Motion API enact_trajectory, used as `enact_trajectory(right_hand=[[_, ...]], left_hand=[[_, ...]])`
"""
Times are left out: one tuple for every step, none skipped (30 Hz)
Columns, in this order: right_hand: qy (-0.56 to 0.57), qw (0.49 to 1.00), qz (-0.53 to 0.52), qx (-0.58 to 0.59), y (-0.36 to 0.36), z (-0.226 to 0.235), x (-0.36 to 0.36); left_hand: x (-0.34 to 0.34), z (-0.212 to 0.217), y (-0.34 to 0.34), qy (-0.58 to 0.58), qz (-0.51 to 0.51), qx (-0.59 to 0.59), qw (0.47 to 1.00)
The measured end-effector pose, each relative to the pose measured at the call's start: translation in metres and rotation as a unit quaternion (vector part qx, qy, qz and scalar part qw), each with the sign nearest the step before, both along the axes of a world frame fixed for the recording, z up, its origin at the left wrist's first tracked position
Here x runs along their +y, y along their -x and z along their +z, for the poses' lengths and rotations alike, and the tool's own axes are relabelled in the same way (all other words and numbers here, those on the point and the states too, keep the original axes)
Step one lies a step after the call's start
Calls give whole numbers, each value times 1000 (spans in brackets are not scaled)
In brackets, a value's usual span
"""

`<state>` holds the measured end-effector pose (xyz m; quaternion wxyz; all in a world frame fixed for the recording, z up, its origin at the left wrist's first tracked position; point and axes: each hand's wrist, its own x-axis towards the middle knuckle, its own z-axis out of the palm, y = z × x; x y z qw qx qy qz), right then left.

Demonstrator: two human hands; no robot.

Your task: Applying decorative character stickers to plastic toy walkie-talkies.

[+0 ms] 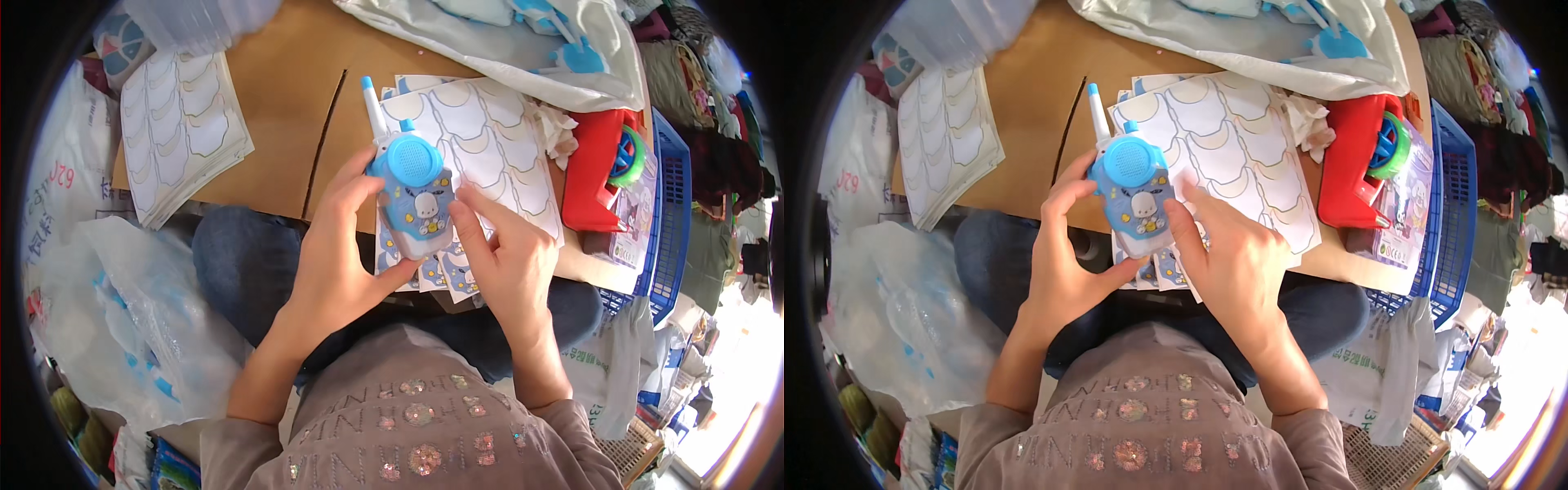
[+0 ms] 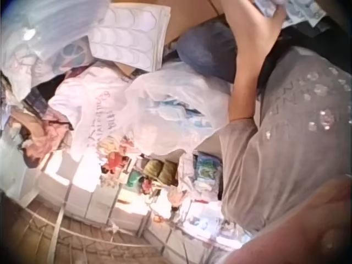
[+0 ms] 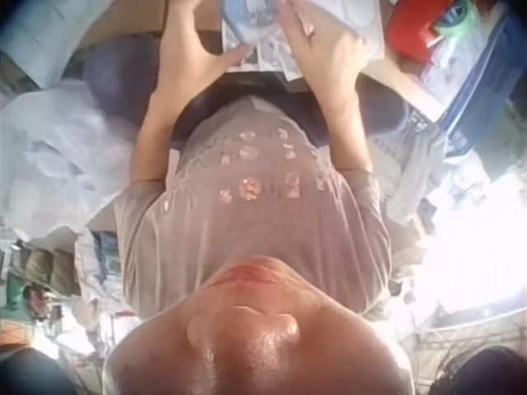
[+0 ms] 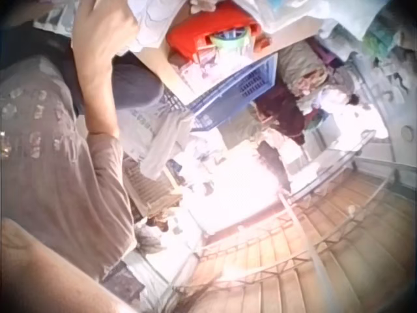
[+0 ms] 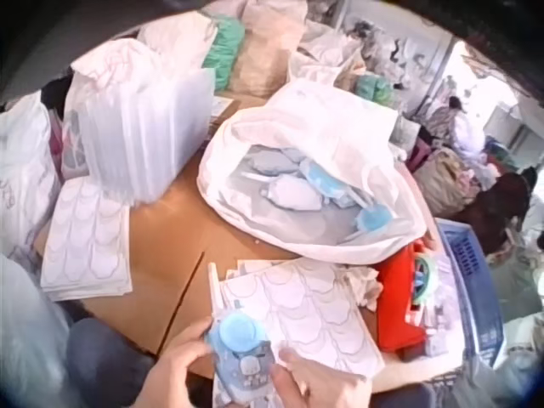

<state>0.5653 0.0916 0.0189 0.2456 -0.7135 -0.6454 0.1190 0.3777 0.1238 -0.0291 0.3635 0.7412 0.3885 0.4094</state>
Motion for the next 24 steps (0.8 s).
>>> enact_trajectory(right_hand=[[0,1000,-29,1,-3,1,-1],[2,999,-43,-18,-12,4,1],[7,997,-62,51,-17,10,1],[11,990,-82,117,-21,16,0],[54,976,-60,205,-25,19,0],[43,953,-22,299,-22,19,-4],[30,921,13,388,-18,18,-8],[67,901,53,424,-14,15,-8],[-25,907,141,397,-8,-7,-5],[39,904,132,405,-4,0,-3],[102,897,122,411,-1,8,-2],[100,897,123,414,-1,8,-2],[98,890,132,425,-2,10,-4],[95,884,141,436,-3,11,-5],[92,884,140,437,-6,11,-6],[91,875,172,444,-9,11,-6],[90,865,204,449,-12,12,-7],[88,865,204,450,-14,15,-9],[126,826,193,514,-16,18,-11],[164,781,181,575,-18,20,-13],[162,781,180,575,-19,19,-15],[150,763,180,602,-21,19,-17],[138,743,181,629,-22,19,-18],[156,732,163,643,-27,15,-18]], left_hand=[[-3,4,0,-6,-3,1,1000],[-7,7,1,-13,1,-18,1000],[-10,10,1,-20,4,-37,999],[-10,9,1,-38,0,-50,998],[-11,10,-1,-43,-3,-50,998],[-13,12,-3,-55,-4,-66,996],[-15,14,-7,-67,-9,-85,994],[-17,17,-10,-84,-17,-81,993],[-20,22,-13,-101,-26,-77,992],[-22,28,-14,-120,-25,-67,990],[-22,24,-13,-117,-22,-79,990],[-23,20,-11,-114,-19,-91,989],[-23,26,-6,-101,-36,-47,993],[-24,29,-5,-102,-38,-46,993],[-25,32,-4,-80,-39,-44,995],[-25,35,-4,-60,-38,-43,997],[-25,37,-5,-80,-33,-67,994],[-26,38,-5,-82,-35,-66,994],[-26,38,-5,-89,-33,-67,993],[-26,38,-4,-95,-30,-68,993],[-25,37,-4,-91,-39,-65,993],[-23,39,-5,-93,-44,-65,993],[-22,42,-5,-83,-68,-79,991],[-20,43,-6,-72,-91,-92,989]])
